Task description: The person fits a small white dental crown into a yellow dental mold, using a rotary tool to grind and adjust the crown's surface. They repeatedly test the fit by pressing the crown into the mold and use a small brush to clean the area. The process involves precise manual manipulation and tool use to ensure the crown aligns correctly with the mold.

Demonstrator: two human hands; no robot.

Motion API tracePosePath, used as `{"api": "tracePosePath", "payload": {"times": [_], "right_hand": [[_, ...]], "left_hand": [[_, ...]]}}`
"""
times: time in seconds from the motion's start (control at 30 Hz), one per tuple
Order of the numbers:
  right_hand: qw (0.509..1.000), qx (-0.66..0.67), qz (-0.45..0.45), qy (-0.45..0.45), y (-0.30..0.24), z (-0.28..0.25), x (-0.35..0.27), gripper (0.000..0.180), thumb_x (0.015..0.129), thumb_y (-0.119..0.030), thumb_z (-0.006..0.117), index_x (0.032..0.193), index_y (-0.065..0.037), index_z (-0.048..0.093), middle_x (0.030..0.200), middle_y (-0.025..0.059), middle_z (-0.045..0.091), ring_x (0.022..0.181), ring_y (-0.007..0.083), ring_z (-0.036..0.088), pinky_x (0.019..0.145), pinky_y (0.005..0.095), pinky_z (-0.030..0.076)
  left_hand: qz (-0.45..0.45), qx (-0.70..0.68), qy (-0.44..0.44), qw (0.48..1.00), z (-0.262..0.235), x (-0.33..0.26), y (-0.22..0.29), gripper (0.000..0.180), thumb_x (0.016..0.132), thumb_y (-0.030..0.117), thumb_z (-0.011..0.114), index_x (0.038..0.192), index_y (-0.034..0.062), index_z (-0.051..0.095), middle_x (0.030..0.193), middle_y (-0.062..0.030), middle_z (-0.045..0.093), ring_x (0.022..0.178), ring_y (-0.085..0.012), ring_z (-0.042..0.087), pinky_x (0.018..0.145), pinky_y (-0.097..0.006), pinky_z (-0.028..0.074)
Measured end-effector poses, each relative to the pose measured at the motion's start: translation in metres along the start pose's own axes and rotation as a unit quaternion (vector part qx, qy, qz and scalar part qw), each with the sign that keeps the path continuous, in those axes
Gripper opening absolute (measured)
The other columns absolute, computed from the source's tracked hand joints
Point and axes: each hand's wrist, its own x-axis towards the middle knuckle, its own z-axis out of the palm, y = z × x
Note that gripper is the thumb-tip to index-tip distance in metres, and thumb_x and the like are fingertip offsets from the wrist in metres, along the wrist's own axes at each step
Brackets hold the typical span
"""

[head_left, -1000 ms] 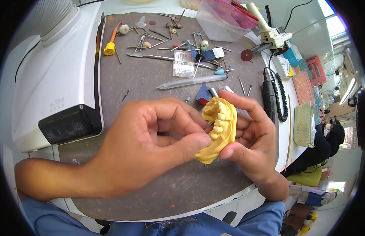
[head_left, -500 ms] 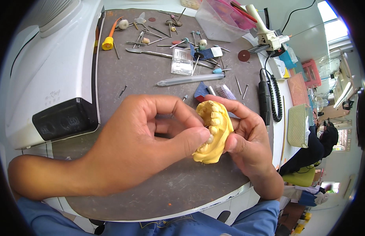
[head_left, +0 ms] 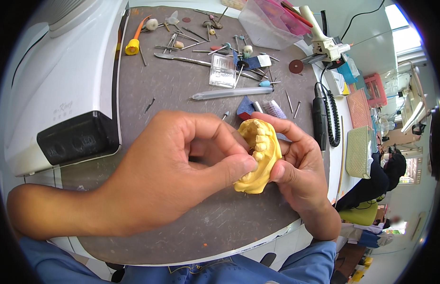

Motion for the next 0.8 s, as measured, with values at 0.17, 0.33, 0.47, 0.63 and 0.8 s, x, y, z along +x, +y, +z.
{"api": "tracePosePath", "payload": {"times": [0.17,0.33,0.47,0.63,0.8], "right_hand": [[0.998,-0.027,-0.048,-0.011,0.006,-0.007,-0.001,0.073,0.08,-0.004,0.077,0.14,0.006,0.036,0.113,0.0193,0.065,0.102,0.0217,0.067,0.089,0.0311,0.056],[0.992,-0.067,-0.11,-0.013,0.007,-0.007,-0.005,0.072,0.08,0.006,0.075,0.14,0.004,0.036,0.108,0.019,0.065,0.098,0.021,0.068,0.088,0.03,0.057],[0.989,-0.077,-0.128,-0.002,0.006,-0.003,-0.007,0.073,0.079,0.009,0.075,0.14,0.003,0.035,0.113,0.0204,0.064,0.1,0.0217,0.068,0.089,0.031,0.057],[0.983,-0.082,-0.163,-0.015,0.006,-0.003,-0.008,0.077,0.08,0.012,0.07,0.143,0.002,0.027,0.123,0.0252,0.058,0.112,0.0263,0.063,0.095,0.0341,0.055],[0.977,-0.094,-0.189,0.03,0.009,0.005,-0.005,0.091,0.081,-0.003,0.075,0.148,-0.001,0.014,0.122,0.0258,0.06,0.113,0.031,0.063,0.096,0.0387,0.053]], "left_hand": [[0.001,0.003,-0.001,1.0,0.0,0.0,0.001,0.009,0.088,0.004,0.07,0.089,-0.0025,0.065,0.101,-0.0097,0.063,0.091,-0.0122,0.061,0.082,-0.027,0.05],[0.007,0.006,0.006,1.0,0.001,-0.001,0.003,0.008,0.087,0.004,0.07,0.089,-0.0028,0.066,0.101,-0.0094,0.063,0.09,-0.0123,0.062,0.083,-0.026,0.051],[0.018,0.008,0.0,1.0,0.0,-0.002,0.002,0.009,0.088,0.003,0.069,0.094,-0.0029,0.065,0.103,-0.0091,0.063,0.091,-0.0128,0.062,0.084,-0.026,0.051],[0.004,-0.055,0.043,0.998,0.007,-0.003,0.005,0.022,0.091,0.003,0.064,0.11,-0.0044,0.058,0.104,-0.0099,0.063,0.095,-0.0134,0.063,0.084,-0.027,0.055],[-0.03,-0.064,0.014,0.997,0.008,-0.006,0.007,0.029,0.093,0.003,0.061,0.119,-0.0059,0.052,0.106,-0.0119,0.063,0.095,-0.0144,0.064,0.08,-0.027,0.058]]}}
